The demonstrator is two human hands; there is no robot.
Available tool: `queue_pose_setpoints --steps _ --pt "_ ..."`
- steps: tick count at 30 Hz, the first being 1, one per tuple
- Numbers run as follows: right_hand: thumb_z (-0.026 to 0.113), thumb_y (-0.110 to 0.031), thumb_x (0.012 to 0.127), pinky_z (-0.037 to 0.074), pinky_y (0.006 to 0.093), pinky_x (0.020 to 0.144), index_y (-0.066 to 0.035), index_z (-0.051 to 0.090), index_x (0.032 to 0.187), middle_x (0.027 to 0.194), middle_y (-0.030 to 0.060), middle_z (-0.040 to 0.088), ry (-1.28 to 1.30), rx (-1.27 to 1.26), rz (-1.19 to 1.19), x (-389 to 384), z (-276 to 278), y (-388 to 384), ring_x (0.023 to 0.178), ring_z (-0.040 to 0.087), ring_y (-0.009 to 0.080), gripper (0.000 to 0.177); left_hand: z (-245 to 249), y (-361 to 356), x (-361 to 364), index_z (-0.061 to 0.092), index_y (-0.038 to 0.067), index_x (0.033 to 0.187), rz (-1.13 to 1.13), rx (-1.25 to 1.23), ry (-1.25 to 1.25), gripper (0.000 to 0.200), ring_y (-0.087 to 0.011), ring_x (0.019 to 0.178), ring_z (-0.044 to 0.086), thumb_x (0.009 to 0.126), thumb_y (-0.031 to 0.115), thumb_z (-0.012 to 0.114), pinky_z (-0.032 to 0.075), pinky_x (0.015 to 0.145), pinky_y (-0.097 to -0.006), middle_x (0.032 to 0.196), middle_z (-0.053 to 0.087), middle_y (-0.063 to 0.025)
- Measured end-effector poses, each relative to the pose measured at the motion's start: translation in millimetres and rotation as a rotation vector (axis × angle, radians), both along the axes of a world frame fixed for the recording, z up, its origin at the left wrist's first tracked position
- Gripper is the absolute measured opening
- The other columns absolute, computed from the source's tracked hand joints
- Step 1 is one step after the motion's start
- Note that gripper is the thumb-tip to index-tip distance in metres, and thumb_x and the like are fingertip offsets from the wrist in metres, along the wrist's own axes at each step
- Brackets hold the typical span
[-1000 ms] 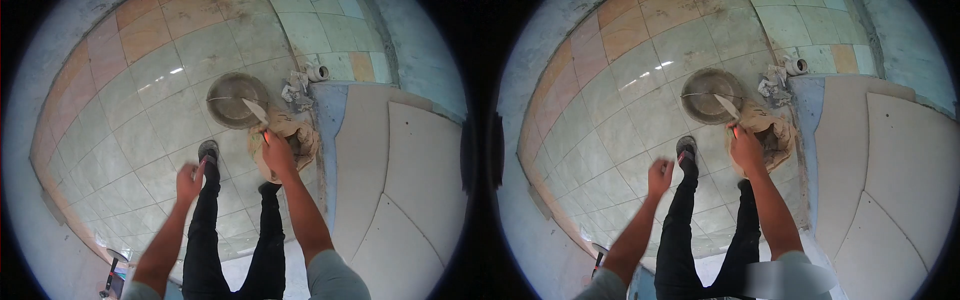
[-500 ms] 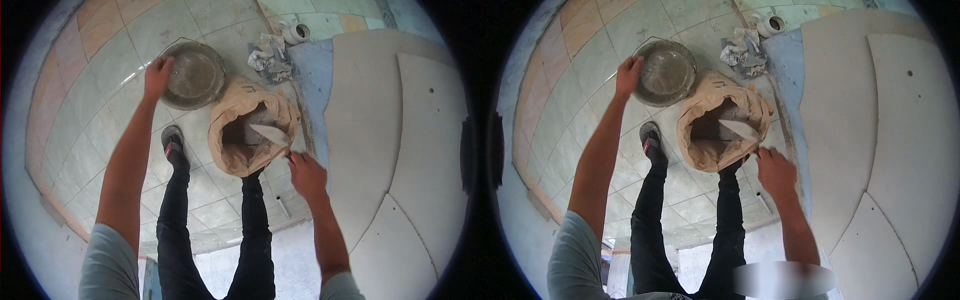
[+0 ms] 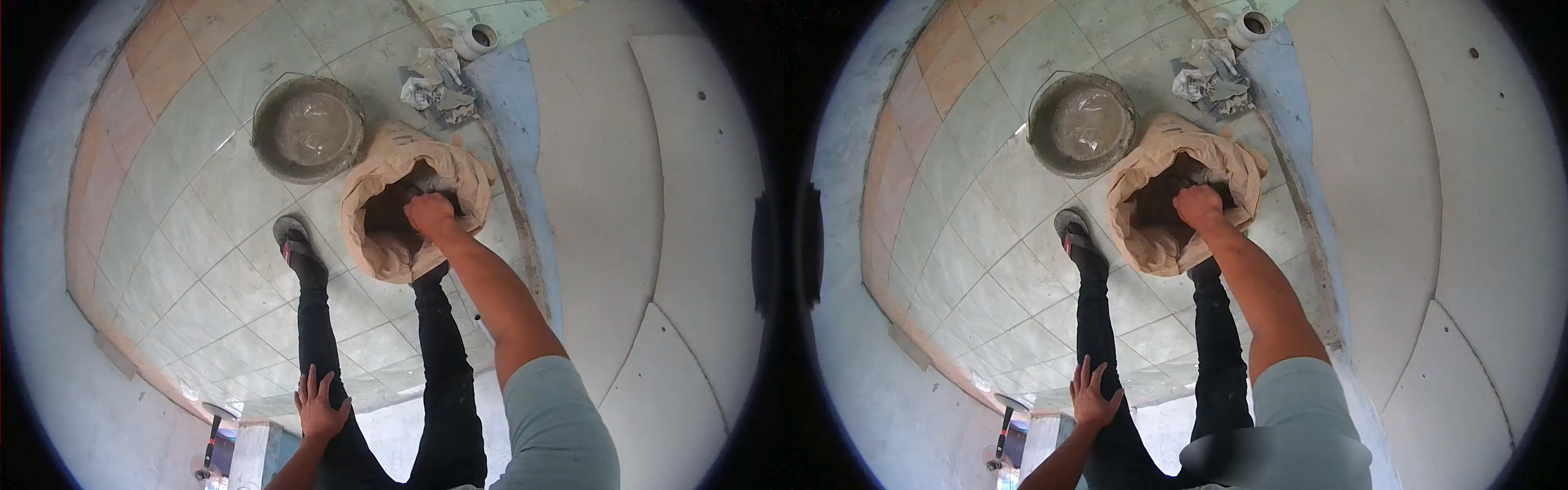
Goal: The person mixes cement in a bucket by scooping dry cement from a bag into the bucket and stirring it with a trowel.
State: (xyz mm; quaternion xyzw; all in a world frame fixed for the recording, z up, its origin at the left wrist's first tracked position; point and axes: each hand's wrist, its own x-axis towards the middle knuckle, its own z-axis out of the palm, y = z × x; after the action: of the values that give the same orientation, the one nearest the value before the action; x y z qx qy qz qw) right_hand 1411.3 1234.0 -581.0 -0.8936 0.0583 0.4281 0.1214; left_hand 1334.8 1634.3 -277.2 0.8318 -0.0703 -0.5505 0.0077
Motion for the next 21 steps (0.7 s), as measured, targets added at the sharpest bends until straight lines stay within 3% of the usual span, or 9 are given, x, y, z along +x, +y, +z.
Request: queue_pose_setpoints --steps 2,7,10,17,21 --pt "0.062 -0.025 0.096 0.06 0.0475 0.083 -0.017 0.081 0.101 0.105 0.0065 0.078 -0.012 0.012 0.004 -3.4 -5.2 -2.7 0.102 0.075 0.0248 0.021 -13.6 -1.8 -1.6 0.054 0.025 0.148 -0.078 0.062 0.005 0.073 -0.0419 0.155 0.024 0.082 0.041 0.079 0.022 0.123 -0.0613 0.169 0.029 -0.0133" --pt "0.062 -0.018 0.096 0.06 0.0444 0.082 -0.017 0.081 0.102 0.1 0.0056 0.077 0.024 -0.084 0.145 36.7 82.0 -22.9 0.102 0.075 0.024 0.02 -20.2 3.9 -2.3 0.069 0.023 0.133 -0.113 0.067 0.014 0.055 -0.0398 0.153 0.03 0.083 0.041 0.077 0.023 0.125 -0.0549 0.162 0.044 -0.009" --pt "0.063 -0.017 0.095 0.06 0.0414 0.079 -0.017 0.081 0.103 0.1 0.0036 0.077 -0.11 -0.105 0.234 32.4 88.0 -16.8 0.102 0.075 0.0234 0.02 -24.1 6.5 -4.9 0.07 0.022 0.131 -0.133 0.057 0.015 0.052 -0.0396 0.153 0.031 0.083 0.041 0.077 0.025 0.125 -0.0547 0.16 0.046 -0.0098" --pt "0.065 -0.016 0.093 0.061 0.04 0.079 -0.02 0.081 0.105 0.106 -0.0014 0.078 0.032 0.048 0.435 21.6 33.0 3.8 0.103 0.075 0.0221 0.02 -27.0 8.1 -8.6 0.075 0.02 0.122 -0.09 0.031 -0.047 0.042 -0.0414 0.15 0.036 0.084 0.037 0.074 0.029 0.123 -0.0548 0.153 0.054 -0.0104" --pt "0.069 -0.015 0.091 0.061 0.0406 0.08 -0.021 0.081 0.105 0.109 -0.0014 0.078 0.099 0.029 0.574 21.2 61.1 -24.8 0.103 0.075 0.0218 0.019 -29.8 12.9 -9.9 0.075 0.019 0.122 -0.06 0.015 -0.054 0.04 -0.0405 0.149 0.037 0.085 0.035 0.072 0.029 0.122 -0.0571 0.155 0.053 -0.01"
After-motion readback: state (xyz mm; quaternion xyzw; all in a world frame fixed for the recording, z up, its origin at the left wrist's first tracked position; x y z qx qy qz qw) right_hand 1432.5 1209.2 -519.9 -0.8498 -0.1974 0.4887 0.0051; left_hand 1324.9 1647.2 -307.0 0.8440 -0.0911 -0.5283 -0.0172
